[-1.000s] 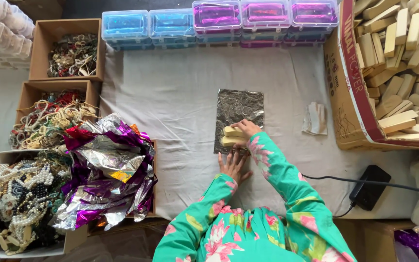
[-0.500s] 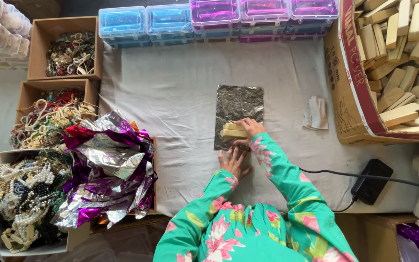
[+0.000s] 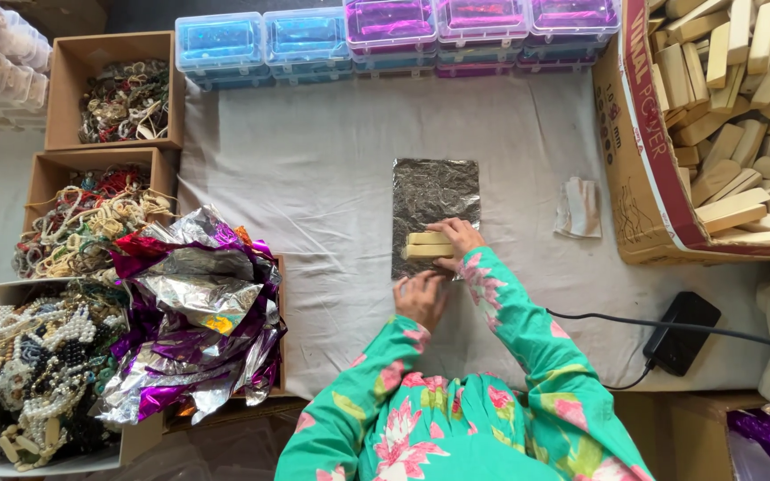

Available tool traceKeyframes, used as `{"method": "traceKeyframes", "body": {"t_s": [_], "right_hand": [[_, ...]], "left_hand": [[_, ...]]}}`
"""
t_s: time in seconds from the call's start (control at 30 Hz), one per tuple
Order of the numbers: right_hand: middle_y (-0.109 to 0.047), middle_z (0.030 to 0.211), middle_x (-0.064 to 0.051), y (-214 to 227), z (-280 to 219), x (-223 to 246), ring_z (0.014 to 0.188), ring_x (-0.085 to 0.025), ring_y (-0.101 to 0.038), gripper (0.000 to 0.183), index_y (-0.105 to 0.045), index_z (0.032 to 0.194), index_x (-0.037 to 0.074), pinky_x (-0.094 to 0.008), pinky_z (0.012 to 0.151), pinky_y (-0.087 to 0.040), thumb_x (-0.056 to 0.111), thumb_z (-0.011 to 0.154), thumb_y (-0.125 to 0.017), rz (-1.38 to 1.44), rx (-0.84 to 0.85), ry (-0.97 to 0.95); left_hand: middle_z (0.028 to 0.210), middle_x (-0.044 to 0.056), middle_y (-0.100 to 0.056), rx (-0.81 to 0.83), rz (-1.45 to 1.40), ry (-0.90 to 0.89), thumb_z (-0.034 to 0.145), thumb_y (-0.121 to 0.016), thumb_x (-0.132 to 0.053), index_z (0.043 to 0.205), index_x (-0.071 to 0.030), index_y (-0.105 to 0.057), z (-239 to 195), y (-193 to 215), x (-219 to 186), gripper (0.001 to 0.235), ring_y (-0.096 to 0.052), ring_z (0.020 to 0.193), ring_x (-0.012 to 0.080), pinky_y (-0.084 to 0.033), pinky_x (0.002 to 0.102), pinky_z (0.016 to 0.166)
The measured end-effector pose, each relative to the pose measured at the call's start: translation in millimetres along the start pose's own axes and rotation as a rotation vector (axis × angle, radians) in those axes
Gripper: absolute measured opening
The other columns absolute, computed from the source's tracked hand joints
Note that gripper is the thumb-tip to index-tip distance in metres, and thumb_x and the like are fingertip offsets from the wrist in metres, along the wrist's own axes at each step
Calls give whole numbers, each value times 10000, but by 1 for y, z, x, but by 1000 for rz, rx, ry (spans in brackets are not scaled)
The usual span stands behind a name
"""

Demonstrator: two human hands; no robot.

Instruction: The person wraps small wooden blocks in metallic foil. They place the blocks on the foil, fold the edges to enclose them, and then wipe the blocks with a cloth. The process is repeated for multiple blocks.

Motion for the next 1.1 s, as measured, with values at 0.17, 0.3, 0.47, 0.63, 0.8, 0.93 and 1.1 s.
{"method": "traceKeyframes", "body": {"t_s": [0.17,0.3,0.47,0.63,0.8,0.93,1.1], "right_hand": [[-558,1331,-106,10,-20,-5,1227,-359,-530,908,-577,1382,205,-456,1072,-465,110,547,-922,36,-126,-21],[-586,1286,-92,9,-34,-25,1211,-339,-560,909,-573,1381,186,-435,1057,-484,83,548,-922,88,-207,-71],[-628,1280,-63,13,-43,-31,1184,-296,-617,825,-581,1371,170,-391,1039,-521,38,610,-871,187,-222,-60],[-646,1287,-56,13,-47,-34,1197,-281,-641,761,-597,1365,164,-374,1038,-540,5,660,-834,252,-203,-90],[-655,1278,-65,8,-44,-38,1196,-313,-618,779,-597,1345,156,-413,1034,-513,59,632,-896,179,-247,-59],[-655,1289,-71,16,-44,-33,1194,-316,-614,802,-600,1346,162,-418,1031,-509,124,611,-920,165,-237,-79],[-652,1286,-94,10,-36,-90,1203,-311,-620,689,-642,1328,136,-417,1035,-500,395,740,-890,176,-337,-58]], "left_hand": [[1293,-7,-629,-118,-169,164,892,-817,-275,1332,-244,-564,42,44,33,508,-629,1153,230,-446,386,1001],[1417,119,-576,-109,-413,91,630,-872,-50,1478,-135,-409,80,71,44,970,-592,1181,338,-477,432,962],[1337,90,-633,58,-469,67,645,-863,37,1539,-161,-378,89,30,65,1036,-623,1204,331,-499,425,1006],[1252,65,-687,113,-571,116,641,-860,54,1516,-181,-405,90,20,78,1014,-675,1142,304,-543,395,974],[1194,50,-704,118,-589,98,624,-903,24,1471,-180,-441,89,11,86,986,-692,1095,278,-555,384,947],[1191,43,-712,103,-610,99,606,-925,6,1448,-186,-470,91,13,90,976,-700,1078,261,-563,376,944],[1263,35,-678,129,-395,58,593,-955,-410,1432,-150,-497,97,41,82,990,-633,1124,273,-490,410,972]]}}
Point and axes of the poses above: each hand's wrist, its own z-axis towards the middle knuckle, its own y-axis out of the back of the hand, x = y × z, the point moved 6 cm from there along z, towards the middle knuckle
